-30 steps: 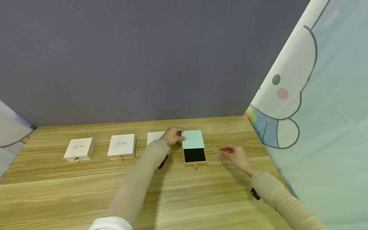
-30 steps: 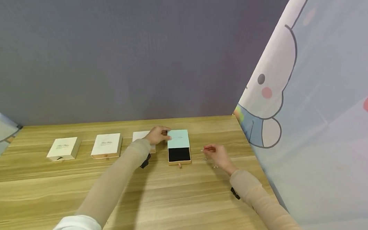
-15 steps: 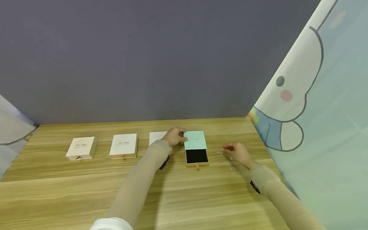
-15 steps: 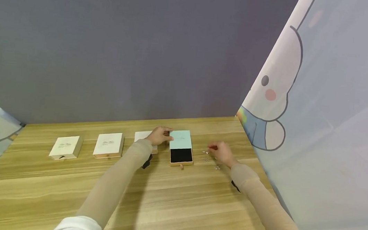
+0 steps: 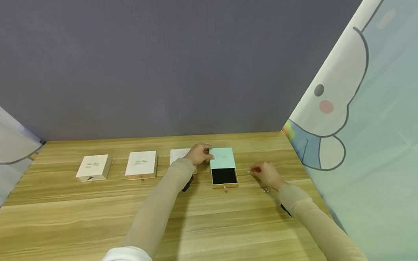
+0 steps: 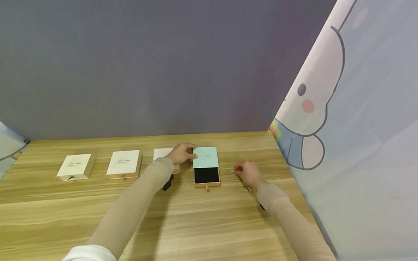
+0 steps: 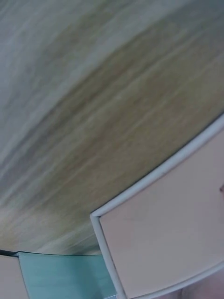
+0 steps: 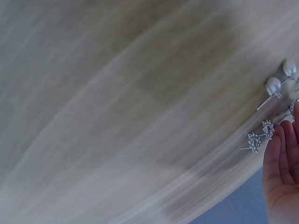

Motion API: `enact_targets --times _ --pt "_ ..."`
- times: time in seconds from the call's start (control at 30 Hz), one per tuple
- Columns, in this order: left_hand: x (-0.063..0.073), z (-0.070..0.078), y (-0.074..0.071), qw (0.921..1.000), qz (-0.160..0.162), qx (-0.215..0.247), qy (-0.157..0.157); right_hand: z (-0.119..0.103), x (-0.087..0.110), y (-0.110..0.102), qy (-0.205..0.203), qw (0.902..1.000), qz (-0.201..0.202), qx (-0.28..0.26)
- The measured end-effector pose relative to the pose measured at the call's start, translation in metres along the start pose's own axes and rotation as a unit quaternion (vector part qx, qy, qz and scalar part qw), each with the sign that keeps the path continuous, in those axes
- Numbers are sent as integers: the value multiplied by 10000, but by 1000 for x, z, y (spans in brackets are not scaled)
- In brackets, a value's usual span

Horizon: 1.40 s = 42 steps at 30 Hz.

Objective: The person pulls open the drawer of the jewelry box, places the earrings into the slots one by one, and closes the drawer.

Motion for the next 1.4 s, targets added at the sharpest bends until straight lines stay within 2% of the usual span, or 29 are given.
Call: enact_targets --times 0.43,0.8,1.0,1.4 --pt "-1 0 -1 10000 -14 0 5 1 0 1 125 9999 26 29" --pt "-1 0 -1 10000 6 -5 77 -3 2 1 -102 9992 301 250" --pt "0 0 -2 9999 32 -81 84 -3 2 1 -104 9992 340 188" --pt "-1 -2 -1 9999 6 101 17 0 2 0 -186 9988 450 -46"
Point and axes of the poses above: each hand's wrist, its own x-axis away from the middle knuckle, its own y-axis out of the palm, z = x × y, the point moved 7 cm from there along -x, towards the middle knuckle, and after that the axes turned 2 degrees about x, right-handed, at the moved point
